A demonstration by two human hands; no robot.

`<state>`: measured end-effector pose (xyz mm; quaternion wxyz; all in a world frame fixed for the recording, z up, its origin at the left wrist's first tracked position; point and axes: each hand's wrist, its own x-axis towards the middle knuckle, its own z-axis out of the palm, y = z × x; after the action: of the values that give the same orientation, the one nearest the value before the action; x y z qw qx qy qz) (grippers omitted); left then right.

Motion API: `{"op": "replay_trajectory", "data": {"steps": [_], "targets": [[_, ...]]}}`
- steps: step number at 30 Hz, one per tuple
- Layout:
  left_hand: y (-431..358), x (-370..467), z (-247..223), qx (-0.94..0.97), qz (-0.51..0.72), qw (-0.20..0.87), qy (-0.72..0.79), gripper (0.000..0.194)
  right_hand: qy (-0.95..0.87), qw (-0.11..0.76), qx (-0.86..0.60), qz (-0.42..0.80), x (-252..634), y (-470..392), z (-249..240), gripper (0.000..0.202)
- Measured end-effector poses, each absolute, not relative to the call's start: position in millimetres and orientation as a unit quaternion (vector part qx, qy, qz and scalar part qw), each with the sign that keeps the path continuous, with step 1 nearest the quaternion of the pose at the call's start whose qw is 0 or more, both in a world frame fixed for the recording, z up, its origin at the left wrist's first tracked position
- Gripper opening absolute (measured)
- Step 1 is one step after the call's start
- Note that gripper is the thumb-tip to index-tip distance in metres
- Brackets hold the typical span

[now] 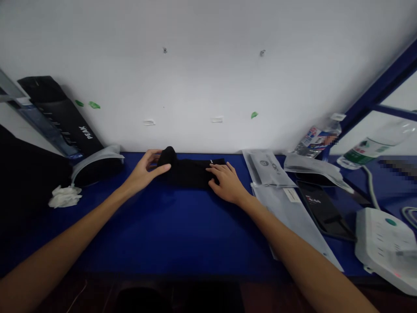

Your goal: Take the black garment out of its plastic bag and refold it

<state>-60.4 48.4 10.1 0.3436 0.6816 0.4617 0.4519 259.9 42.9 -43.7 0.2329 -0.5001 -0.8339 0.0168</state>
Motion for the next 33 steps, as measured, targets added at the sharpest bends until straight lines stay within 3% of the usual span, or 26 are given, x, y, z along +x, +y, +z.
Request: {"op": "replay_trajectory", "data": {"steps": [3, 6, 15, 33], "targets": [[48, -60, 2, 0.722, 0.44, 0.321, 0.426, 0.085, -0.834, 0.232, -0.501, 0.014, 260, 43, -44, 0.048], [50, -60, -6, 0.746, 0.43, 0.309, 0.404, 0.091, -0.837, 0.232, -0.496, 0.016, 261, 43, -44, 0.048], [42, -49, -7, 0.791, 0.443, 0.216, 0.364, 0.058, -0.874, 0.212, -0.437, 0.034, 260, 38, -37, 0.051], [21, -37, -5, 0.908, 0.234, 0.061, 0.341, 0.059, -0.905, 0.205, -0.369, 0.054, 249, 26, -31, 0.047]]}}
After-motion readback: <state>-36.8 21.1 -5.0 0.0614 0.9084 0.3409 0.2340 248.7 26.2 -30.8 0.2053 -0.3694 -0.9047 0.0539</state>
